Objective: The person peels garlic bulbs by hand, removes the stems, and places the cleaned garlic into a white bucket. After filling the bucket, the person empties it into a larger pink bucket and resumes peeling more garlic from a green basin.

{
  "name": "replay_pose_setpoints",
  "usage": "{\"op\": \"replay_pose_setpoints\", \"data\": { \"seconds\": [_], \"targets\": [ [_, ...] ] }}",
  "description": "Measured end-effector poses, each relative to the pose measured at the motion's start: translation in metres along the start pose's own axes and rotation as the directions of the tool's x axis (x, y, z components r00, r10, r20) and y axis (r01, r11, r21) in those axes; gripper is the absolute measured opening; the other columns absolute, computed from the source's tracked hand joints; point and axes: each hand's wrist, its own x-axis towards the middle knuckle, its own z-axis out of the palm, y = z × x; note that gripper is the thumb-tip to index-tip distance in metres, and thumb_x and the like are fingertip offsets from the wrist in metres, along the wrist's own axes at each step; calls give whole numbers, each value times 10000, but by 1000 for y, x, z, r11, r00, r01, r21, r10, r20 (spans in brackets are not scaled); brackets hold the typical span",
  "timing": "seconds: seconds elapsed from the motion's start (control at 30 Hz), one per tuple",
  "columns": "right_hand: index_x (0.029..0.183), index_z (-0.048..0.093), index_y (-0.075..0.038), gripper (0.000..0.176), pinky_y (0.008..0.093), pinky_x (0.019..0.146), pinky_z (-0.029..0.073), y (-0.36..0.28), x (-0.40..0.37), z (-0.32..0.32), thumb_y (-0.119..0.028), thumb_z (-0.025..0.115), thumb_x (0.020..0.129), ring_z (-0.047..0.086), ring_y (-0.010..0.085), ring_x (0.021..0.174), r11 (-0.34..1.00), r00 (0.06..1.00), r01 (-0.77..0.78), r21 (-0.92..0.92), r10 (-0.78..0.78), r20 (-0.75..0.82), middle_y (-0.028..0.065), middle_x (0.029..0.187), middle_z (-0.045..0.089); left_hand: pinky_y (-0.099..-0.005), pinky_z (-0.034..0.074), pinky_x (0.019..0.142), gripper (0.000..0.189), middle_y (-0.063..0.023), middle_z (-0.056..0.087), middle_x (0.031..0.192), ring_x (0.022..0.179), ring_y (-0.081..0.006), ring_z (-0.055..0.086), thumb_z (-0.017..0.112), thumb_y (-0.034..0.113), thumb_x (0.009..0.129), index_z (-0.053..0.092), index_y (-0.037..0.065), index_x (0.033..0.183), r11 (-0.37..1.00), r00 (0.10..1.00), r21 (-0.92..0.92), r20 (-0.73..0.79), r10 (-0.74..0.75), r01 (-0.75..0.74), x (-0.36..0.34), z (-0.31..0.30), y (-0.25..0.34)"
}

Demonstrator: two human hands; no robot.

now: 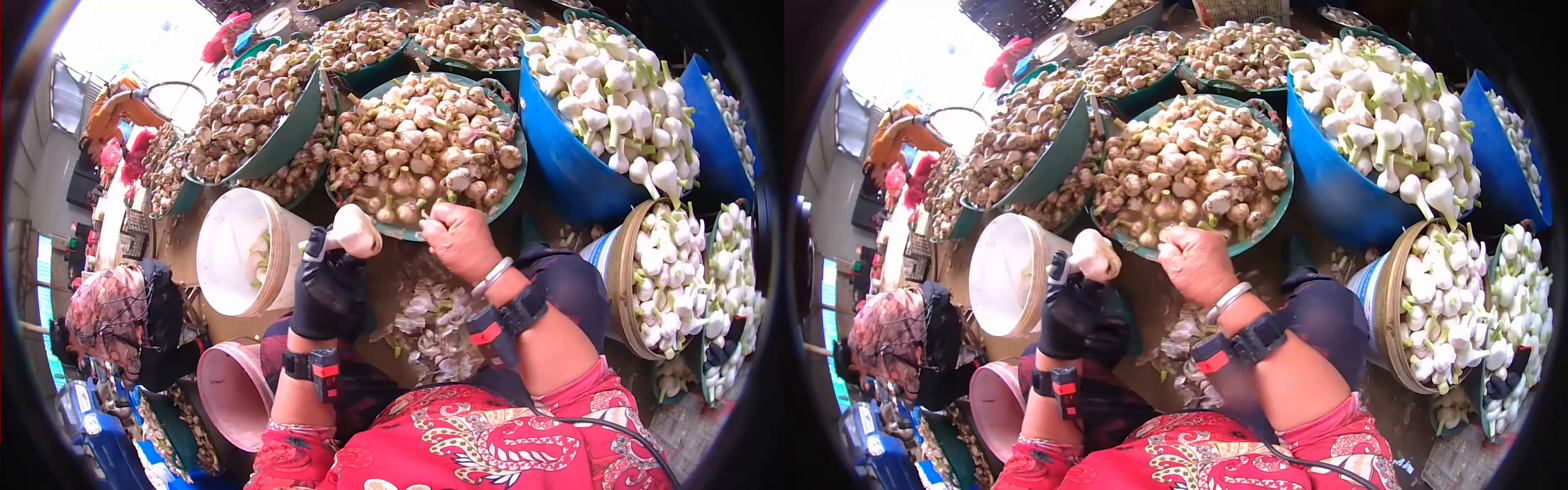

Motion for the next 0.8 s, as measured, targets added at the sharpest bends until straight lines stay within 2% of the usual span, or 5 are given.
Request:
{"op": "replay_pose_setpoints", "data": {
  "seconds": [0.1, 0.13, 0.17, 0.3, 0.8],
  "targets": [
    [702, 533, -19, 116, 366, 564, 448, -2, -8, -2, -110, 598, 733, 572, 258, 589, 992, 992, -112, -67, 115, 54, 148, 649, 554, -303, 501, 834, 414, -115, 610, 1111, 931, -199, 622, 521, 79, 908, 430, -40, 1294, 36, 896, 922, 364, 254, -385, 11, -66, 39],
    [693, 535, -25, 118, 351, 562, 451, -3, -12, -4, -108, 616, 716, 568, 242, 573, 976, 990, -109, -188, 124, 73, 134, 632, 557, -291, 507, 788, 412, -116, 637, 1038, 882, -177, 626, 512, 59, 911, 432, -45, 1302, 754, 946, 592, 48, 320, -284, 9, -58, 59],
    [693, 535, -25, 118, 351, 562, 451, -3, -16, -7, -108, 616, 716, 568, 242, 573, 974, 988, -123, -190, 139, 73, 134, 632, 557, -290, 514, 749, 334, -95, 651, 958, 827, -175, 630, 502, 86, 933, 493, -47, 1239, 395, 896, 857, 153, 416, -330, 10, -61, 90],
    [665, 580, -52, 79, 321, 561, 467, 3, -15, -21, -88, 646, 689, 576, 230, 551, 989, 987, -130, -63, 123, -104, 82, 574, 568, -268, 468, 839, 325, -68, 625, 1064, 943, -157, 587, 591, 57, 868, 566, -14, 1184, 374, 836, 915, -83, 542, -152, 28, -103, 131],
    [867, 623, -19, 134, 215, 675, 457, -10, 10, -39, 14, 657, 741, 530, 75, 747, 971, 937, -196, 137, 226, -265, 14, 886, 591, -432, 473, 866, 464, -194, 636, 1076, 1011, -341, 604, 688, 302, 750, 618, 138, 1179, -359, 937, 916, 44, -347, -177, 210, -44, -163]
  ]
}}
